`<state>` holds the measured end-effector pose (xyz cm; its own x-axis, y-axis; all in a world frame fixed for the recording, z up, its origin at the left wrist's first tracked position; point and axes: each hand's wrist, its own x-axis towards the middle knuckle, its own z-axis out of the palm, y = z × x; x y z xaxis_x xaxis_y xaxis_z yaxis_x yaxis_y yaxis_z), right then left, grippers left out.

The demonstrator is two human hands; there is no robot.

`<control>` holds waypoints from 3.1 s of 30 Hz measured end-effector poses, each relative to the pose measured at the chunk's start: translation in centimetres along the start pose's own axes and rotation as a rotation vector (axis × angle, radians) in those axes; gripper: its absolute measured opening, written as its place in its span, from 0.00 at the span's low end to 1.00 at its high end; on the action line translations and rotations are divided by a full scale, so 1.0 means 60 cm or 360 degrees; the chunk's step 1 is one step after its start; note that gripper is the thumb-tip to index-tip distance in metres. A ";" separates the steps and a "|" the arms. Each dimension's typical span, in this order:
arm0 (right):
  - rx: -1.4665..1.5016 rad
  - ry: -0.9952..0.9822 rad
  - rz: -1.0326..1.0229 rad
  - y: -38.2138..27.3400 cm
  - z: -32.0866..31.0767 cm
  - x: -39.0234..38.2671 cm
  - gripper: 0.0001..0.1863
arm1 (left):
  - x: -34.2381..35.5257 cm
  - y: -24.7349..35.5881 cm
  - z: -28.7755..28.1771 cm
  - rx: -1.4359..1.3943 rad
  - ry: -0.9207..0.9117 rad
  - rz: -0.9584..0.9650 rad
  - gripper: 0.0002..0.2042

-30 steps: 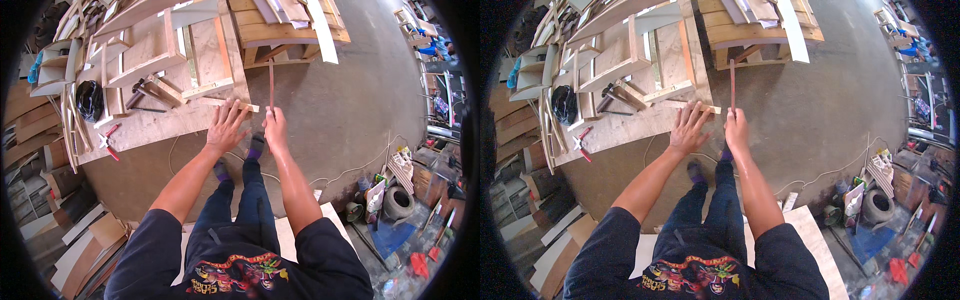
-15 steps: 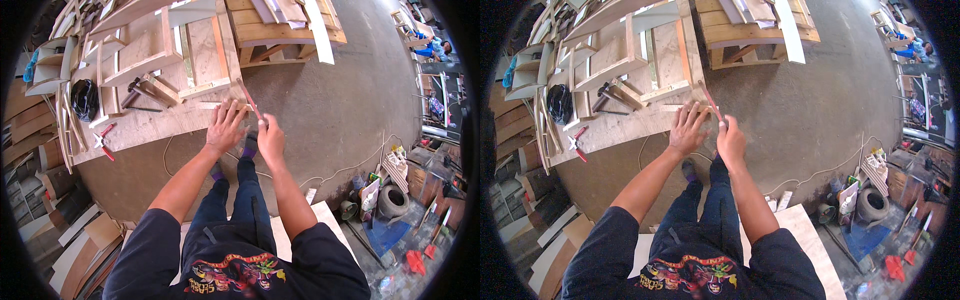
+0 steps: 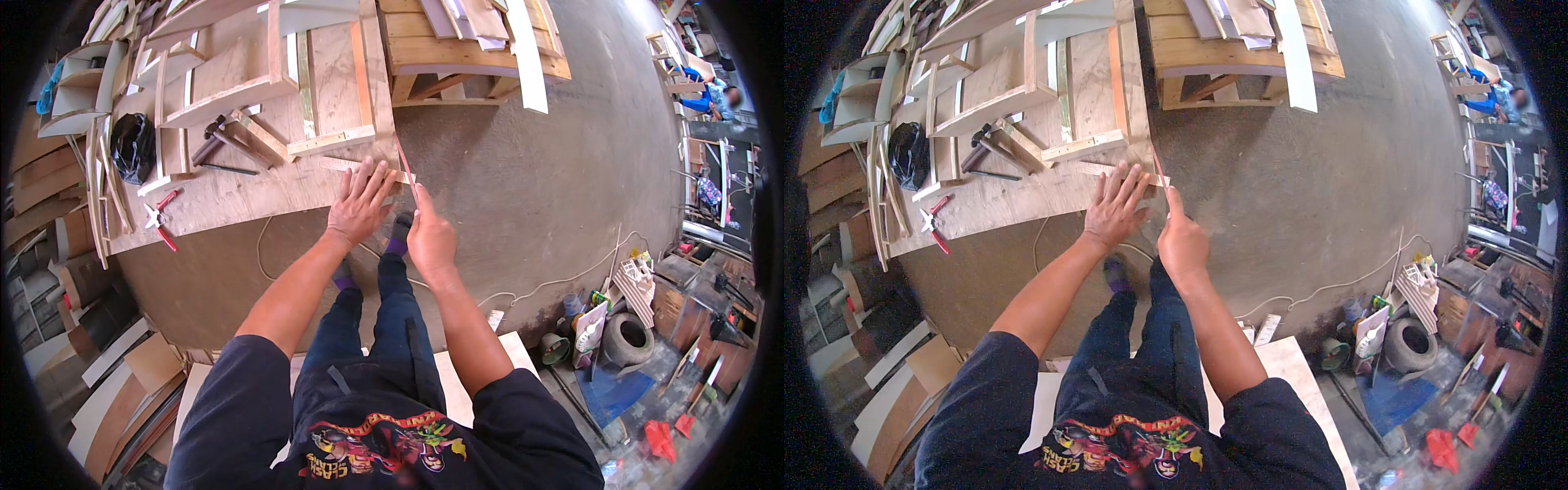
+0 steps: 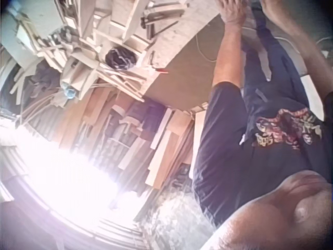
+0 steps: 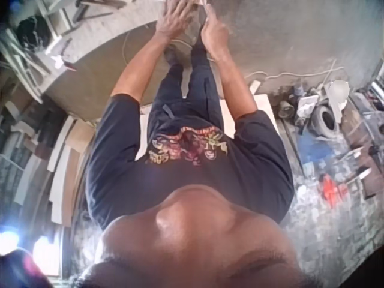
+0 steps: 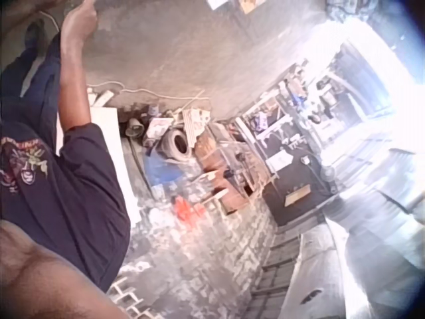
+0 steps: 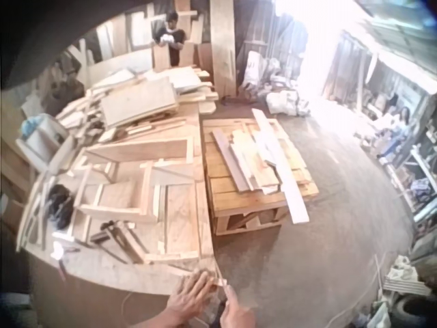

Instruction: The person aligns wooden strips on a workbench, marks a cutting line with a pencil and a square, and then cuts a piece of wood with a handsaw.

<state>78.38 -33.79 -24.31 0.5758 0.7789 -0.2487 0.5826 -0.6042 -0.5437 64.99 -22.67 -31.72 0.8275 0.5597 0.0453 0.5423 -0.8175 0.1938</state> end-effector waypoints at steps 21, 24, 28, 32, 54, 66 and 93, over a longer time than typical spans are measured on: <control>0.0066 0.0091 -0.0016 0.000 0.018 -0.025 0.28 | 0.023 -0.035 -0.028 0.0038 0.0071 0.0340 0.40; 0.0089 0.0089 0.0002 -0.003 0.015 -0.027 0.29 | 0.035 -0.030 -0.028 -0.0161 0.0247 0.0259 0.30; 0.0087 0.0063 0.0042 -0.001 0.013 -0.026 0.28 | 0.040 -0.028 -0.016 -0.0309 0.0372 0.0196 0.16; 0.0119 0.0034 0.0081 -0.001 0.008 -0.030 0.28 | 0.033 -0.027 -0.008 -0.0455 0.0378 0.0170 0.13; 0.0434 0.0158 0.0080 0.043 0.003 -0.027 0.25 | 0.127 -0.003 -0.013 -0.0525 0.0218 0.0102 0.23; -0.0003 -0.0208 0.0132 0.001 -0.042 -0.044 0.31 | 0.155 0.011 -0.016 -0.0704 0.0015 -0.0202 0.31; -0.0384 -0.0391 0.0074 -0.016 -0.035 -0.043 0.35 | 0.156 0.004 0.004 -0.0441 0.0019 -0.0035 0.35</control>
<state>77.56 -35.55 -21.43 0.4667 0.7491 -0.4701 0.6946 -0.6395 -0.3294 72.87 -17.66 -31.47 0.8134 0.5796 0.0495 0.4981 -0.7379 0.4555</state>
